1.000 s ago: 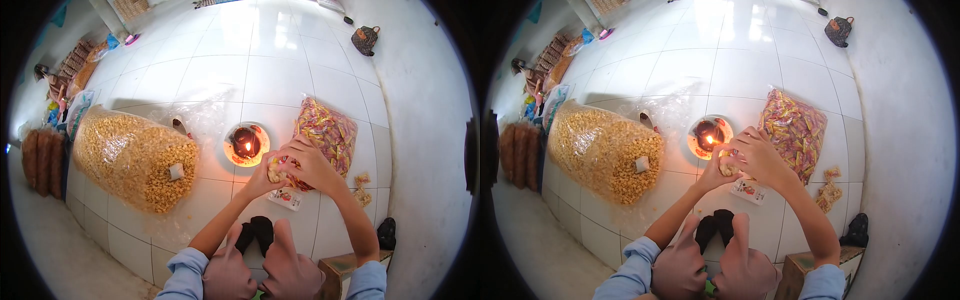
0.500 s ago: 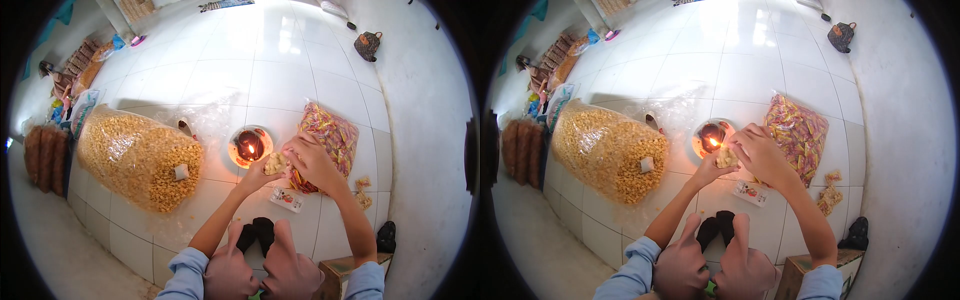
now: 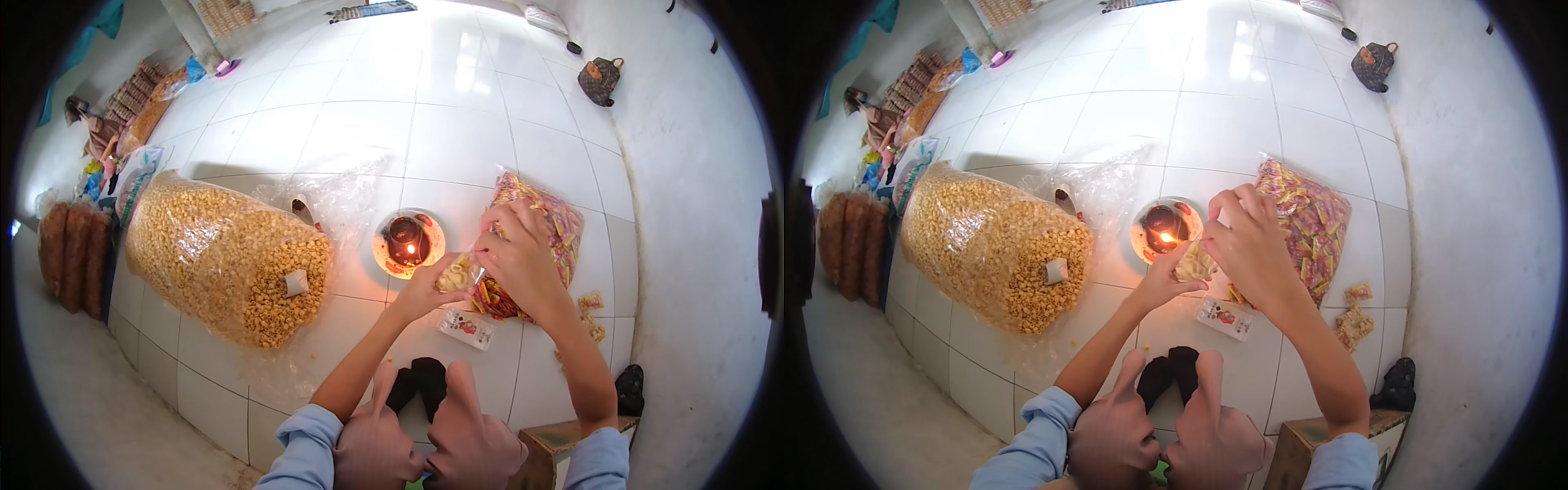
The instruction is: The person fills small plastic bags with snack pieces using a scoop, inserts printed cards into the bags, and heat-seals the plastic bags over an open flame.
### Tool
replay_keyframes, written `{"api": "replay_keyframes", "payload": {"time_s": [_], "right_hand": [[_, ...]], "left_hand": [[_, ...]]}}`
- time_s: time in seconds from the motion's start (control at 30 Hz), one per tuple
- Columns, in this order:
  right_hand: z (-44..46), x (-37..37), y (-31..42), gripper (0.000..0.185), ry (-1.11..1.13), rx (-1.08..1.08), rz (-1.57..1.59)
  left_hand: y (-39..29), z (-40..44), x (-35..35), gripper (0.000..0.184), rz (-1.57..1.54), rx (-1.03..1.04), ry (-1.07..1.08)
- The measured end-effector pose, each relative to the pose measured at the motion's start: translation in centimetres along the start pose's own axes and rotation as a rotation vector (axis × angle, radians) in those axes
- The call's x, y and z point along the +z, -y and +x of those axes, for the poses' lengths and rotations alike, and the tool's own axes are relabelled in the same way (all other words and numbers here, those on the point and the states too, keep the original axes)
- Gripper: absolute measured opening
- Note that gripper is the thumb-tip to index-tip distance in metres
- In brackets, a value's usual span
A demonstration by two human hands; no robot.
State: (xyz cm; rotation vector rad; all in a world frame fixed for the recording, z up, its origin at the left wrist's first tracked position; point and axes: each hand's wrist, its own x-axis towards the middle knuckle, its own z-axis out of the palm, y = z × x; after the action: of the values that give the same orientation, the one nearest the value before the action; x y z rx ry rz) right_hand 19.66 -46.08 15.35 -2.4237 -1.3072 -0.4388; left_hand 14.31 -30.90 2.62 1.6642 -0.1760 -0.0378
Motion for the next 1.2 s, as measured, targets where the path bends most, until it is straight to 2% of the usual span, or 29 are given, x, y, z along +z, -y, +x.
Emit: {"api": "replay_keyframes", "payload": {"time_s": [0.07, 0.13, 0.27, 0.33, 0.43, 0.57, 0.63, 0.77, 0.83, 0.97, 1.07, 1.13, 1.17, 1.2], "right_hand": [[0.2, 0.3, 0.0, 0.009, -0.06, -0.013, -0.027], [0.1, 1.1, -0.2, 0.009, -0.043, -0.102, -0.043], [0.1, 1.7, -0.5, 0.007, 0.01, -0.063, -0.007], [0.1, 2.2, -0.7, 0.006, 0.009, -0.026, 0.1], [0.1, 2.5, -0.7, 0.006, 0.016, -0.006, 0.107], [0.2, 2.6, -0.9, 0.009, 0.066, 0.016, 0.147], [0.4, 2.7, -1.2, 0.016, 0.081, 0.239, 0.588], [0.1, 1.2, 0.0, 0.03, 0.125, 0.274, 0.66], [-0.4, 2.5, -0.2, 0.04, 0.127, 0.273, 0.717], [-0.7, 3.7, -0.8, 0.046, 0.086, 0.279, 0.725], [-0.6, 3.9, -0.5, 0.048, 0.027, 0.19, 0.666], [-0.5, 4.4, 0.5, 0.046, -0.242, 0.327, 1.073], [-0.7, 4.7, 0.4, 0.046, -0.242, 0.327, 1.071], [-1.0, 5.0, 0.3, 0.044, -0.241, 0.376, 1.206]], "left_hand": [[-0.2, -0.1, -0.1, 0.051, -0.016, -0.036, -0.002], [-1.0, 0.0, -0.1, 0.049, 0.161, 0.097, -0.116], [0.4, 0.0, 0.0, 0.049, 0.082, 0.038, -0.085], [0.2, -0.1, -0.1, 0.049, 0.165, 0.153, -0.124], [-0.2, -0.2, -0.5, 0.048, 0.238, 0.214, -0.137], [1.4, -0.1, 0.0, 0.046, 0.024, 0.2, -0.162], [1.7, -0.1, -0.1, 0.045, -0.059, 0.101, -0.165], [1.0, 0.2, -0.8, 0.047, 0.125, 0.191, -0.209], [-0.2, 0.3, -0.5, 0.052, -0.191, 0.093, -0.177], [-0.9, 0.2, -0.5, 0.051, -0.187, 0.146, -0.156], [-0.6, 0.0, -0.6, 0.045, -0.168, 0.126, -0.19], [-1.8, -0.1, -0.3, 0.04, -0.295, 0.129, -0.207], [-1.5, 0.3, -0.3, 0.04, -0.296, 0.13, -0.206], [-1.2, 0.9, -0.5, 0.039, -0.141, 0.259, -0.27]]}}
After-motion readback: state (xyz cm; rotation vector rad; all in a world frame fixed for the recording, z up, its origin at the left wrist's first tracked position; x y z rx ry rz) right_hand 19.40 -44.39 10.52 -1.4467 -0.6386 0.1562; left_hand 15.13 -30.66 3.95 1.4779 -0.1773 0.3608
